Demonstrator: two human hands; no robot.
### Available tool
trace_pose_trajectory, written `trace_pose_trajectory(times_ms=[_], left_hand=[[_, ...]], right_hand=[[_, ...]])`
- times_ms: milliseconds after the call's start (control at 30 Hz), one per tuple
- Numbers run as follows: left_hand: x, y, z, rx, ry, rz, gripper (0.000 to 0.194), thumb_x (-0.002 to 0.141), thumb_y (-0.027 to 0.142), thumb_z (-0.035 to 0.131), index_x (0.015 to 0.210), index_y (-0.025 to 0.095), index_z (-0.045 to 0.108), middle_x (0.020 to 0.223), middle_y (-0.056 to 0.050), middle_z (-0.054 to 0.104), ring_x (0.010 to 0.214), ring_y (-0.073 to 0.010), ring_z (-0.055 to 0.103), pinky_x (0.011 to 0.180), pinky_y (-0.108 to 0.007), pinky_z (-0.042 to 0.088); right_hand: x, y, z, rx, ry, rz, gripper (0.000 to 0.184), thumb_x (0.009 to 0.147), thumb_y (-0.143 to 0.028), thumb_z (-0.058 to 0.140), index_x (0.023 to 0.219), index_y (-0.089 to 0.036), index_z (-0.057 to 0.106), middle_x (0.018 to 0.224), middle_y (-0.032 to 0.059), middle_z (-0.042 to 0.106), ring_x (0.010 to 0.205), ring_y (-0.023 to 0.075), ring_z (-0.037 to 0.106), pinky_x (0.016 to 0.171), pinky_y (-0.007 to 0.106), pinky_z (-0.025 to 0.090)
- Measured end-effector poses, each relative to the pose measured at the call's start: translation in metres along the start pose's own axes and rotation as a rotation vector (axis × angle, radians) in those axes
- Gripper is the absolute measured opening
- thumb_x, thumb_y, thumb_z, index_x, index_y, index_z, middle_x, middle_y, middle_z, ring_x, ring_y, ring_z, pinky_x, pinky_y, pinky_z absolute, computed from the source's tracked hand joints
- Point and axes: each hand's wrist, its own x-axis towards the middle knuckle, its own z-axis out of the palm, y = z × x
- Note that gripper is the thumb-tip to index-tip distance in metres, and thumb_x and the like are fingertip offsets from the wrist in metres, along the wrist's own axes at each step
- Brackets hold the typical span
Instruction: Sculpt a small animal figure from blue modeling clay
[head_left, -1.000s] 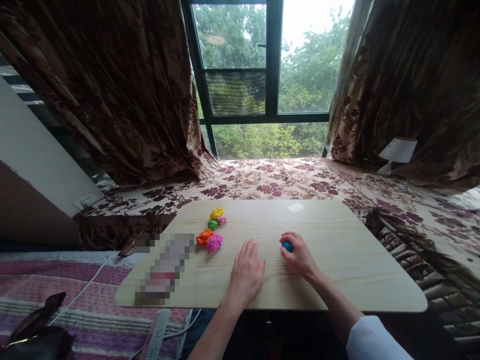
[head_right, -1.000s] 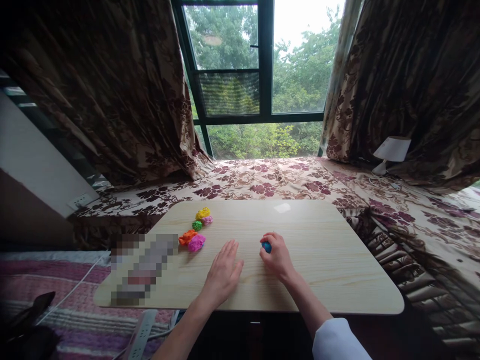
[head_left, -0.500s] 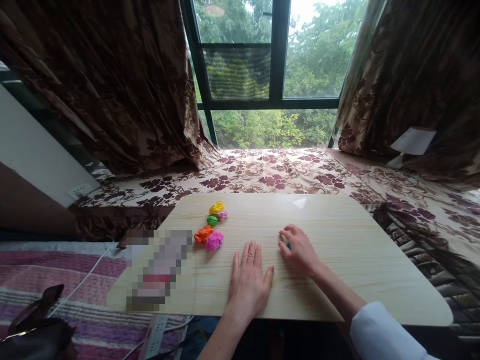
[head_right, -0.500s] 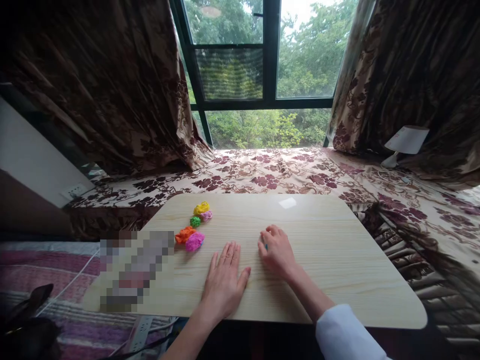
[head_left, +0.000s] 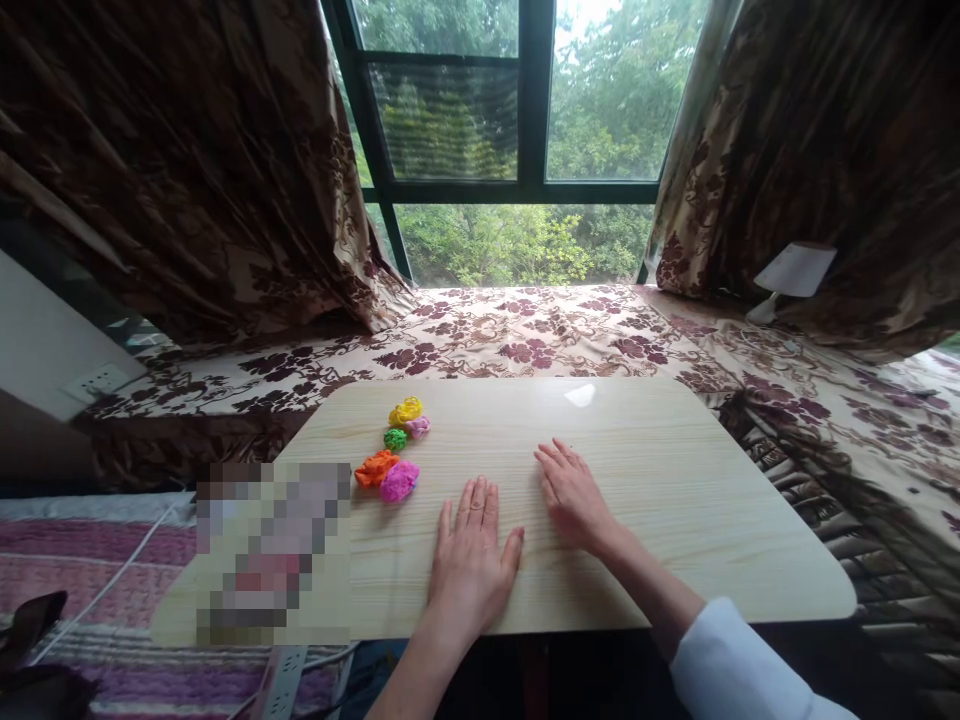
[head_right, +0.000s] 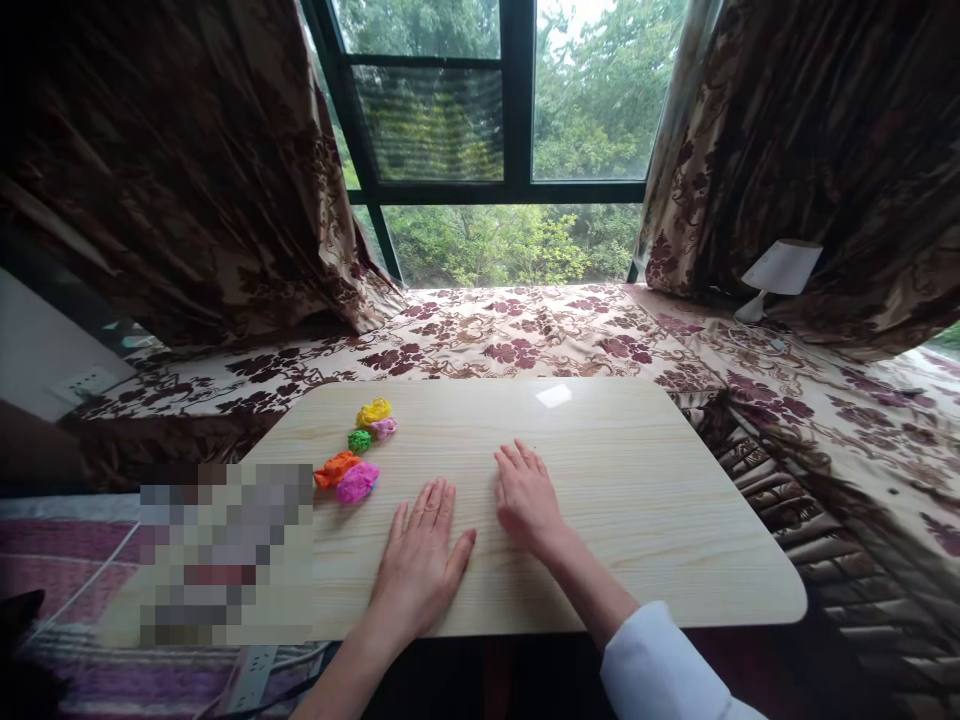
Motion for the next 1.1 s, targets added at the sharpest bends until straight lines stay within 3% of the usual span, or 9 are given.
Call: trace_pose_trajectory(times_ms=[100,200,333,467,600,700,800,967,1100], left_hand=[[0.0,0.0,0.001,0.0,0.001,-0.004,0.061,0.09,0.046,0.027,0.141,0.012,0.028,0.149,-0.012,0.027,0.138,-0.0244,0.02,0.111,-0.048,0.014],[-0.001,-0.001,0.002,0.004,-0.002,0.001,0.062,0.09,0.047,0.027,0.141,0.011,0.028,0.149,-0.013,0.026,0.138,-0.0245,0.02,0.111,-0.048,0.015],[0.0,-0.001,0.002,0.024,-0.013,0.01,0.058,0.091,0.042,0.028,0.139,0.011,0.032,0.148,-0.012,0.028,0.138,-0.0249,0.021,0.11,-0.048,0.016],[0.001,0.003,-0.001,0.036,-0.021,0.004,0.06,0.09,0.045,0.028,0.14,0.011,0.031,0.148,-0.013,0.029,0.137,-0.0249,0.022,0.11,-0.048,0.018],[0.001,0.004,0.0,0.037,-0.009,0.003,0.062,0.09,0.046,0.029,0.141,0.01,0.029,0.149,-0.013,0.027,0.138,-0.0251,0.022,0.11,-0.049,0.018],[0.002,0.003,0.003,0.035,0.001,0.009,0.062,0.09,0.046,0.031,0.14,0.01,0.029,0.149,-0.013,0.027,0.138,-0.0255,0.022,0.11,-0.048,0.018],[0.002,0.003,0.005,0.043,0.0,0.017,0.062,0.09,0.046,0.03,0.14,0.009,0.03,0.148,-0.014,0.028,0.137,-0.0261,0.023,0.11,-0.049,0.018],[0.003,0.005,0.002,0.063,-0.004,0.036,0.062,0.09,0.046,0.03,0.139,0.009,0.032,0.147,-0.014,0.03,0.137,-0.0264,0.024,0.109,-0.049,0.018],[0.002,0.007,0.0,0.066,-0.014,0.031,0.062,0.09,0.046,0.029,0.14,0.008,0.031,0.148,-0.014,0.029,0.137,-0.0262,0.023,0.11,-0.049,0.017]], right_hand=[[-0.037,0.006,-0.009,0.004,-0.051,-0.043,0.044,0.092,-0.019,0.032,0.133,-0.009,0.045,0.139,0.0098,0.045,0.134,0.0202,0.03,0.109,0.037,0.028],[-0.067,-0.015,-0.009,0.009,-0.093,-0.132,0.046,0.088,-0.013,0.035,0.134,-0.013,0.044,0.147,0.005,0.033,0.139,0.0197,0.015,0.111,0.035,0.024],[-0.036,-0.039,-0.002,-0.001,-0.077,-0.046,0.042,0.088,-0.02,0.04,0.129,-0.023,0.049,0.141,-0.0005,0.044,0.137,0.0184,0.022,0.113,0.038,0.016],[0.002,-0.013,-0.01,-0.029,-0.017,0.103,0.045,0.093,-0.023,0.028,0.133,-0.008,0.043,0.144,0.0142,0.036,0.137,0.0274,0.021,0.108,0.051,0.02],[-0.045,0.013,-0.023,-0.041,-0.083,0.066,0.044,0.093,-0.027,0.031,0.134,-0.015,0.044,0.144,0.0073,0.039,0.136,0.0222,0.025,0.11,0.045,0.021],[-0.084,0.003,-0.021,-0.059,-0.109,-0.025,0.049,0.094,-0.025,0.028,0.142,-0.016,0.029,0.15,0.0047,0.024,0.139,0.0181,0.017,0.112,0.041,0.017],[-0.072,-0.015,-0.011,-0.029,-0.102,-0.07,0.047,0.092,-0.026,0.032,0.138,-0.019,0.037,0.151,0.002,0.021,0.14,0.0192,0.01,0.113,0.041,0.014],[-0.017,-0.01,-0.008,0.009,-0.085,0.064,0.049,0.093,-0.035,0.033,0.135,-0.012,0.04,0.146,0.0123,0.033,0.138,0.0254,0.021,0.11,0.049,0.018],[-0.054,0.003,-0.021,0.014,-0.109,0.02,0.047,0.094,-0.033,0.029,0.139,-0.018,0.036,0.147,0.0053,0.033,0.138,0.0205,0.02,0.112,0.044,0.015]])
